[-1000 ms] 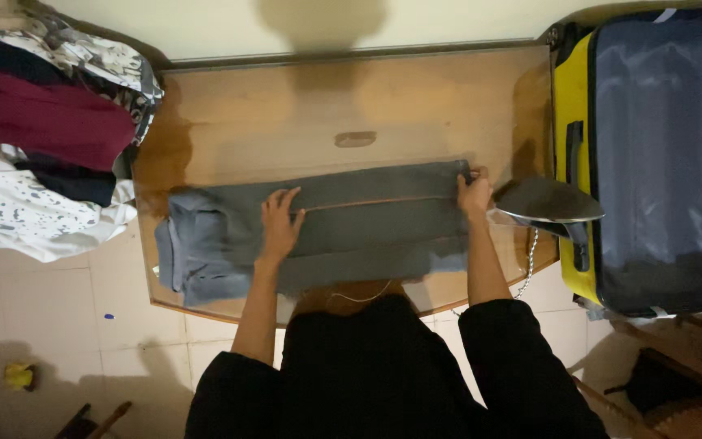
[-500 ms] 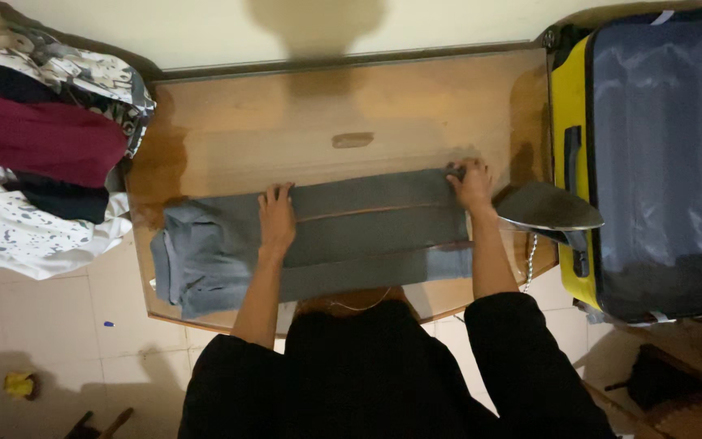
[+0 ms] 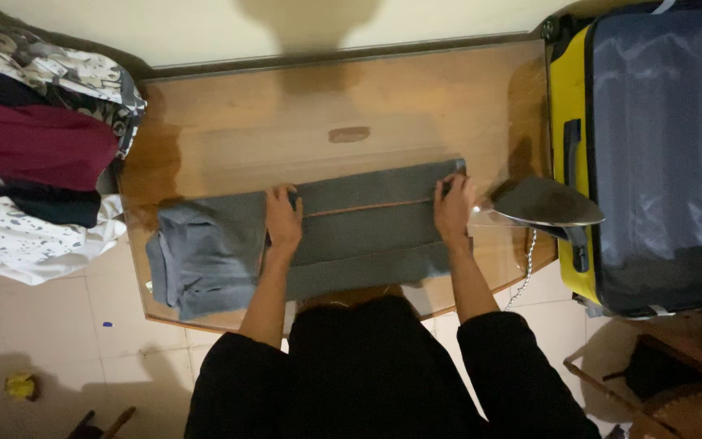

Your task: The person irons a shirt on a wooden table, then folds it into a square shape by bringing the sleeves and bottom half inward.

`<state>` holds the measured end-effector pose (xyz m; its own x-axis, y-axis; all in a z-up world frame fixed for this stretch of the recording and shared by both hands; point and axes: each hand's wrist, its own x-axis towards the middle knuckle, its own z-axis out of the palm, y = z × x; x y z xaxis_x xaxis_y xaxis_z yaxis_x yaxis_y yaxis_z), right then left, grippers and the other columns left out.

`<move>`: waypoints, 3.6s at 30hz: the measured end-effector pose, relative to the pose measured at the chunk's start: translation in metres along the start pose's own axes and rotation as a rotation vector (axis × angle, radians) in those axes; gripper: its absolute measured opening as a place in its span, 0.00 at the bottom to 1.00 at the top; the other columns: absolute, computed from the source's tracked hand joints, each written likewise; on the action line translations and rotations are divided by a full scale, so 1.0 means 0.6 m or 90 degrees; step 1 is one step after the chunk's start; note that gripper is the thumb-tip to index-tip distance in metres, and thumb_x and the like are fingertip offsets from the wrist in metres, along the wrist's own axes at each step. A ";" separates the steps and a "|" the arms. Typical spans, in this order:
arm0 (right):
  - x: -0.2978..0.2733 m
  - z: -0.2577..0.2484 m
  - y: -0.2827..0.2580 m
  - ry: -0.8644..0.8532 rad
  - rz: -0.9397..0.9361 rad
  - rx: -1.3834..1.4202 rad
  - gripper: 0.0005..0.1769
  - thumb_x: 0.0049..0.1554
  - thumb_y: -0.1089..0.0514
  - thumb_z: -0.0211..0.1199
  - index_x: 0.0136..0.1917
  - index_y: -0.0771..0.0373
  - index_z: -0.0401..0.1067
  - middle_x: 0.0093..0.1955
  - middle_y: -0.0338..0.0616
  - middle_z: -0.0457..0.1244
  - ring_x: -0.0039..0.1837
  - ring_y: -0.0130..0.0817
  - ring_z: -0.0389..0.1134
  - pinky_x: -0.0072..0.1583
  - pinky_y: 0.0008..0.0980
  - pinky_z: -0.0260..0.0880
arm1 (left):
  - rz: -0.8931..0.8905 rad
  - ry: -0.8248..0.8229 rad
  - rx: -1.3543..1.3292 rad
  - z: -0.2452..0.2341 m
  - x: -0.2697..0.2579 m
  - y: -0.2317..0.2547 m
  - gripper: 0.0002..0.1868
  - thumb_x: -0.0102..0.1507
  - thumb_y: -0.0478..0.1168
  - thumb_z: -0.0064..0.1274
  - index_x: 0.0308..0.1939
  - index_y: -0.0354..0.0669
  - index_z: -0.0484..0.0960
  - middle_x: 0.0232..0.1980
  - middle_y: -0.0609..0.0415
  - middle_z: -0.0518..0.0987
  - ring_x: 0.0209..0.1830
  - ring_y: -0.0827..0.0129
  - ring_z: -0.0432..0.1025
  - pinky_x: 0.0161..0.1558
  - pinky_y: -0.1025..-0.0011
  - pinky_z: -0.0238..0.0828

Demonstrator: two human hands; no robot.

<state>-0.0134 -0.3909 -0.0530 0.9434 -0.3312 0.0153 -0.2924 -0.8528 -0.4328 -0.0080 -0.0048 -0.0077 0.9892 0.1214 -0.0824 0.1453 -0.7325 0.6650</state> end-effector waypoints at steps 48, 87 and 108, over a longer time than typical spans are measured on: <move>-0.453 0.296 -0.500 -0.221 0.055 0.218 0.17 0.61 0.51 0.65 0.53 0.67 0.70 0.53 0.58 0.64 0.50 0.51 0.68 0.54 0.45 0.70 | -0.194 0.020 -0.094 -0.214 -0.147 -0.435 0.17 0.65 0.50 0.56 0.47 0.40 0.79 0.49 0.42 0.78 0.53 0.46 0.73 0.57 0.53 0.69; -0.280 0.202 -0.532 -0.280 -0.005 0.226 0.26 0.61 0.55 0.64 0.66 0.67 0.59 0.64 0.58 0.52 0.58 0.53 0.66 0.60 0.46 0.69 | -0.120 0.055 0.049 -0.429 -0.037 -0.240 0.17 0.66 0.35 0.51 0.59 0.36 0.77 0.53 0.36 0.76 0.54 0.46 0.73 0.55 0.55 0.70; -0.523 0.217 -0.661 -0.386 -0.319 0.002 0.39 0.44 0.50 0.80 0.63 0.57 0.63 0.60 0.56 0.54 0.62 0.56 0.54 0.62 0.58 0.51 | -0.082 0.040 -0.380 -0.263 -0.256 -0.429 0.14 0.71 0.31 0.42 0.60 0.41 0.75 0.48 0.51 0.75 0.42 0.71 0.73 0.43 0.71 0.72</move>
<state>-0.1733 0.1040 -0.0033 0.8835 0.3720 -0.2846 0.1907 -0.8406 -0.5069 -0.2004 0.2711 -0.0490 0.9587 0.2370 -0.1574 0.2086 -0.2095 0.9553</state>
